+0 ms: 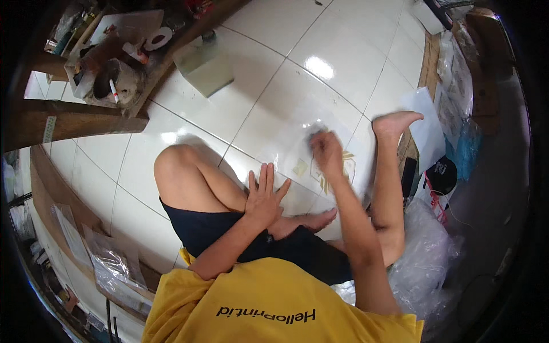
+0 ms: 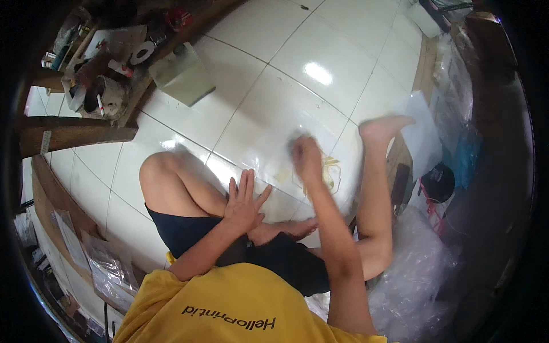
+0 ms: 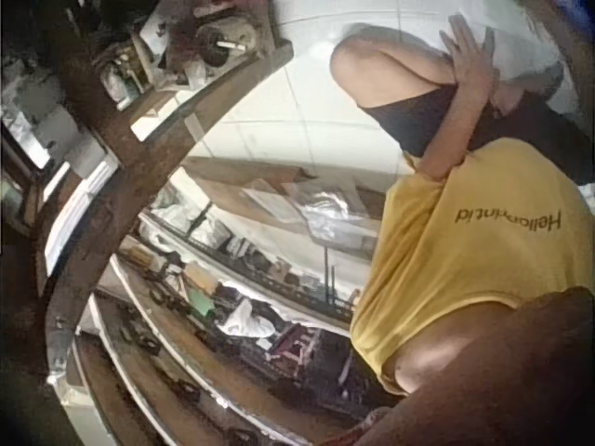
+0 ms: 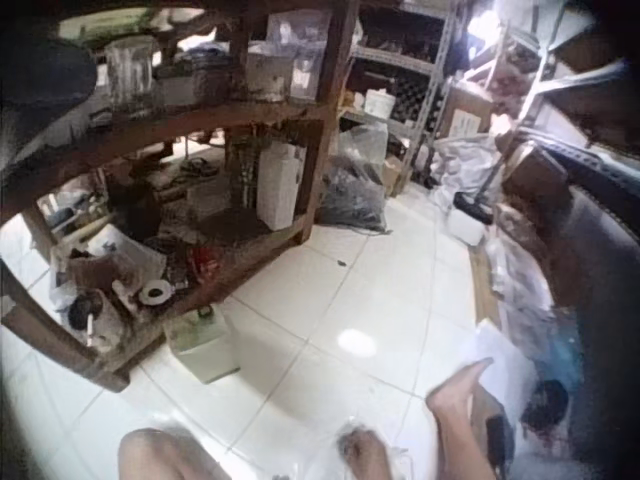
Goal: The person sits on the floor and wipes a clear plastic sheet with a cloth, then folds the cloth and wipes the sheet again. The person then picks up a second plastic sheet with a yellow logo, places it on the floor, and wipes it with the cloth.
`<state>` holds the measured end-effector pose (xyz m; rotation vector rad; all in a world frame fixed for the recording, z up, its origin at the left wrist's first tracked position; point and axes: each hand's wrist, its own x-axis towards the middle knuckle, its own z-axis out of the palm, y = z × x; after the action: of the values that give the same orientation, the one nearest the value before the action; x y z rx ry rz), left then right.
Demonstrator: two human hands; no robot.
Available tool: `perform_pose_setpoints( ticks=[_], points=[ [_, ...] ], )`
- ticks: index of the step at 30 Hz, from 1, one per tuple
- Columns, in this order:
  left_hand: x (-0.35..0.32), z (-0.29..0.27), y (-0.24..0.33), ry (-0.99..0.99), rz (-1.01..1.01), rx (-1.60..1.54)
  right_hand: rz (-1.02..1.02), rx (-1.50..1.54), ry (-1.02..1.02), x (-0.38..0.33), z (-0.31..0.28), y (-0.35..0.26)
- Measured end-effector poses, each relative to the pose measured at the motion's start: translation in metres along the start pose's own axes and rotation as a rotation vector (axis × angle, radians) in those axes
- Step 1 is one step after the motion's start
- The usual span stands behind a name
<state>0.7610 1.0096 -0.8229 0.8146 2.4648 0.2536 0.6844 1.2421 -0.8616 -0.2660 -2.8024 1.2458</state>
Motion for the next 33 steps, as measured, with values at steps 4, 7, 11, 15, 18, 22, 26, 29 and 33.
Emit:
perform_pose_setpoints(
  ticks=[4,7,11,15,18,22,26,29,33],
  points=[
    [0.0,-0.001,0.001,-0.063,-0.02,0.036,0.042,-0.13,-0.266,-0.075,0.021,-0.051],
    [0.001,-0.003,-0.003,0.008,0.004,-0.001,-0.035,-0.233,-0.221,-0.053,0.034,-0.018],
    [0.003,-0.006,-0.004,-0.005,0.005,-0.009,0.01,-0.146,0.068,0.035,0.013,0.023],
    [0.004,-0.008,-0.002,0.007,0.012,0.003,0.122,-0.196,0.069,0.1,-0.024,0.041],
    [0.005,-0.007,-0.003,0.026,0.008,0.018,0.05,-0.189,0.014,0.079,-0.023,0.034],
    [0.004,-0.003,-0.002,0.027,0.0,0.003,-0.041,-0.06,-0.199,-0.04,-0.001,-0.021],
    [0.006,-0.001,-0.003,-0.005,-0.001,0.027,0.09,-0.185,-0.259,-0.078,0.019,-0.043],
    [-0.003,-0.003,-0.003,0.002,0.002,0.014,0.036,-0.241,-0.186,-0.044,0.016,-0.029],
    [0.005,-0.004,-0.003,-0.005,0.011,0.015,-0.092,-0.161,0.064,0.041,-0.01,0.025]
  ],
)
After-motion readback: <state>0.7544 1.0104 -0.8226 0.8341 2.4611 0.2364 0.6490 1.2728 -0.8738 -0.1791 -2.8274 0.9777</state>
